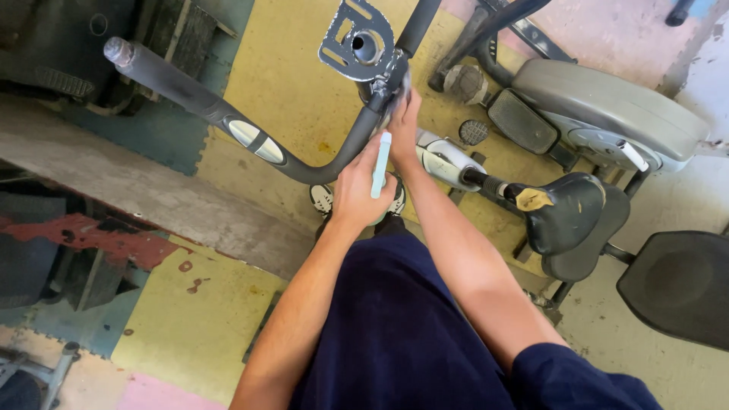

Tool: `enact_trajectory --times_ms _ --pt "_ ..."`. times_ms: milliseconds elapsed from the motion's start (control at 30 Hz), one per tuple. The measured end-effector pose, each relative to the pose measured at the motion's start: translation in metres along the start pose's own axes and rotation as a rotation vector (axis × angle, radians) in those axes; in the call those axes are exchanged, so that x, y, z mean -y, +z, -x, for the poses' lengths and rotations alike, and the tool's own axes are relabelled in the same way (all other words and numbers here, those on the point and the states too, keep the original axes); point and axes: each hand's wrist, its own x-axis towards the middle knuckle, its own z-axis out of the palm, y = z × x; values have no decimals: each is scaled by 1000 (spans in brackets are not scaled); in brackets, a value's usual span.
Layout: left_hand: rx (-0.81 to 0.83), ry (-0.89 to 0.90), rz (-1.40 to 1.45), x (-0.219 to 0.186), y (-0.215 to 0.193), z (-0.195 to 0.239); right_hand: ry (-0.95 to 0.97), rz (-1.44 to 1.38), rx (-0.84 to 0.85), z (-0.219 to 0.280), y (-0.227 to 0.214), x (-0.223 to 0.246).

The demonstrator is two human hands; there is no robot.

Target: The person cleans a stationary exercise bike using a spray bottle and a cloth. They spray the frame, pedals, seat, and handlebars, then wipe each surface thoroughly with the cloth.

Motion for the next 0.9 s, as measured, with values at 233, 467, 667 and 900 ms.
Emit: enact_trajectory --times_ms 233,467,667,900 --pt "11 -32 -10 1 0 2 629 413 -51 -30 -2 58" --pt "20 -66 -1 -4 -1 2 565 170 -39 -13 -5 71" --pt "0 -42 -5 3 -1 4 -49 288 -70 -3 -4 51" --pt "13 -48 2 0 -2 4 625 321 -31 -29 -4 95"
